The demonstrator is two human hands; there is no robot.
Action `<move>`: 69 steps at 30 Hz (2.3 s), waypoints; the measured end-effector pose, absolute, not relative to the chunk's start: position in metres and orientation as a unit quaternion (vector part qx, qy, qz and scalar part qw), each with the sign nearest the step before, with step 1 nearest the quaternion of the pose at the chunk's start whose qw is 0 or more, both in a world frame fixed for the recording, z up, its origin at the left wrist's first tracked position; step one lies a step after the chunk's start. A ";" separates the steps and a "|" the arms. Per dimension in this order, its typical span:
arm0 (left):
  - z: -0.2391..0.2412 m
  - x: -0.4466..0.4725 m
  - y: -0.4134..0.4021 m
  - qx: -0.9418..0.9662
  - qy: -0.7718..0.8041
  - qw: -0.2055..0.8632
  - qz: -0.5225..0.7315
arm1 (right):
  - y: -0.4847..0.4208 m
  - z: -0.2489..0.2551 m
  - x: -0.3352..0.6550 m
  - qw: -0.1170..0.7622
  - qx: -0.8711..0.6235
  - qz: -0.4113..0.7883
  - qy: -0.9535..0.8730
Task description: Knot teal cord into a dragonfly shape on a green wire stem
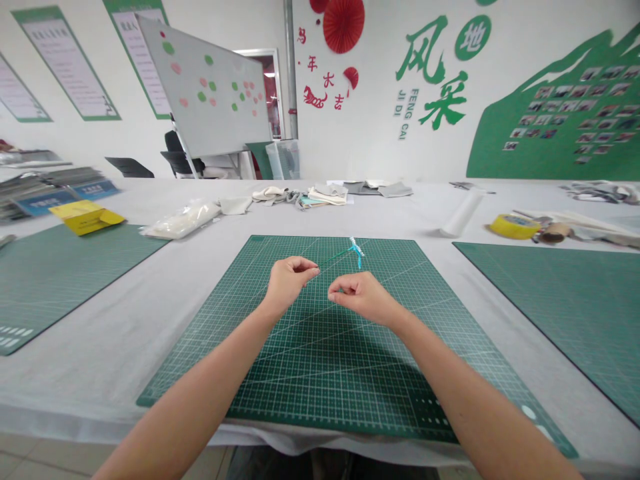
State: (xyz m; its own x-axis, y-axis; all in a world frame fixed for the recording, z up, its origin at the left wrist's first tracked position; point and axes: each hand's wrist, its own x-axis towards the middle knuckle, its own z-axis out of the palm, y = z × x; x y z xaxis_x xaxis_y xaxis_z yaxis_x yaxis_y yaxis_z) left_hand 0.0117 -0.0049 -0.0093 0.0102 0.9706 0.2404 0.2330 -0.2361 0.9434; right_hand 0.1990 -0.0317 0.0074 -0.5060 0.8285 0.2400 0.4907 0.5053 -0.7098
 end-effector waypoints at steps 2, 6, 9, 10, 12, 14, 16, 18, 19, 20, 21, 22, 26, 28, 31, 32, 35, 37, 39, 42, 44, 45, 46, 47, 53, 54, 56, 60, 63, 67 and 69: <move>-0.011 0.011 -0.004 0.619 0.501 0.354 0.491 | -0.033 0.008 0.198 0.296 -0.400 0.283 -0.820; -0.013 0.009 -0.003 0.665 0.510 0.285 0.465 | -0.035 0.007 0.197 0.312 -0.397 0.270 -0.820; -0.013 0.010 -0.005 0.693 0.514 0.236 0.447 | -0.037 0.008 0.196 0.326 -0.395 0.269 -0.816; -0.012 0.011 -0.006 0.701 0.514 0.225 0.440 | -0.037 0.009 0.196 0.330 -0.395 0.267 -0.815; -0.012 0.012 -0.009 0.715 0.515 0.203 0.426 | -0.038 0.011 0.196 0.337 -0.396 0.262 -0.813; -0.012 0.013 -0.011 0.728 0.516 0.177 0.415 | -0.040 0.012 0.196 0.340 -0.398 0.254 -0.813; -0.013 0.014 -0.013 0.741 0.515 0.150 0.404 | -0.041 0.012 0.195 0.341 -0.399 0.235 -0.818; -0.013 0.014 -0.014 0.754 0.514 0.124 0.390 | -0.042 0.012 0.193 0.340 -0.397 0.205 -0.828; -0.013 0.014 -0.014 0.760 0.513 0.113 0.382 | -0.043 0.012 0.193 0.339 -0.395 0.188 -0.833; -0.013 0.014 -0.015 0.768 0.511 0.105 0.373 | -0.043 0.012 0.193 0.339 -0.394 0.172 -0.837; -0.013 0.014 -0.015 0.775 0.507 0.100 0.363 | -0.043 0.013 0.193 0.341 -0.394 0.160 -0.838; -0.013 0.014 -0.015 0.783 0.502 0.099 0.353 | -0.043 0.014 0.194 0.346 -0.395 0.151 -0.838; -0.011 0.017 -0.018 0.817 0.465 0.119 0.320 | -0.038 0.016 0.202 0.390 -0.424 0.143 -0.805; -0.010 0.019 -0.020 0.835 0.431 0.140 0.312 | -0.032 0.015 0.208 0.409 -0.445 0.145 -0.783; -0.006 0.022 -0.024 0.857 0.364 0.194 0.309 | -0.023 0.011 0.216 0.420 -0.462 0.157 -0.765; -0.004 0.022 -0.025 0.859 0.344 0.217 0.311 | -0.020 0.009 0.219 0.420 -0.463 0.167 -0.762; 0.002 0.021 -0.027 0.849 0.310 0.281 0.324 | -0.012 0.006 0.225 0.420 -0.464 0.213 -0.750; 0.007 0.018 -0.026 0.834 0.306 0.314 0.337 | -0.006 0.002 0.228 0.424 -0.463 0.254 -0.735; 0.010 0.016 -0.025 0.814 0.310 0.340 0.355 | -0.001 -0.002 0.230 0.431 -0.462 0.297 -0.716; 0.011 0.013 -0.022 0.780 0.319 0.373 0.390 | 0.006 -0.013 0.228 0.433 -0.456 0.357 -0.691; 0.010 0.012 -0.020 0.753 0.328 0.391 0.416 | 0.009 -0.019 0.225 0.431 -0.444 0.382 -0.686; 0.009 0.012 -0.019 0.738 0.335 0.397 0.431 | 0.010 -0.021 0.224 0.430 -0.440 0.383 -0.689; 0.008 0.012 -0.018 0.722 0.344 0.402 0.446 | 0.009 -0.023 0.222 0.425 -0.440 0.378 -0.695; 0.007 0.012 -0.017 0.707 0.354 0.403 0.461 | 0.008 -0.023 0.220 0.414 -0.441 0.367 -0.707; 0.002 0.011 -0.011 0.646 0.407 0.393 0.513 | -0.006 -0.012 0.212 0.319 -0.465 0.295 -0.771; 0.002 0.011 -0.011 0.641 0.412 0.393 0.514 | -0.008 -0.011 0.211 0.312 -0.465 0.290 -0.776; 0.002 0.011 -0.011 0.635 0.420 0.392 0.516 | -0.012 -0.008 0.209 0.301 -0.460 0.283 -0.786; 0.002 0.011 -0.010 0.628 0.435 0.387 0.516 | -0.017 -0.004 0.206 0.289 -0.445 0.274 -0.802; 0.000 0.011 -0.009 0.629 0.441 0.381 0.514 | -0.021 -0.001 0.204 0.285 -0.430 0.276 -0.811; -0.002 0.010 -0.007 0.639 0.442 0.363 0.514 | -0.027 0.003 0.200 0.284 -0.421 0.287 -0.812; -0.003 0.010 -0.006 0.643 0.442 0.356 0.514 | -0.030 0.005 0.198 0.291 -0.419 0.290 -0.810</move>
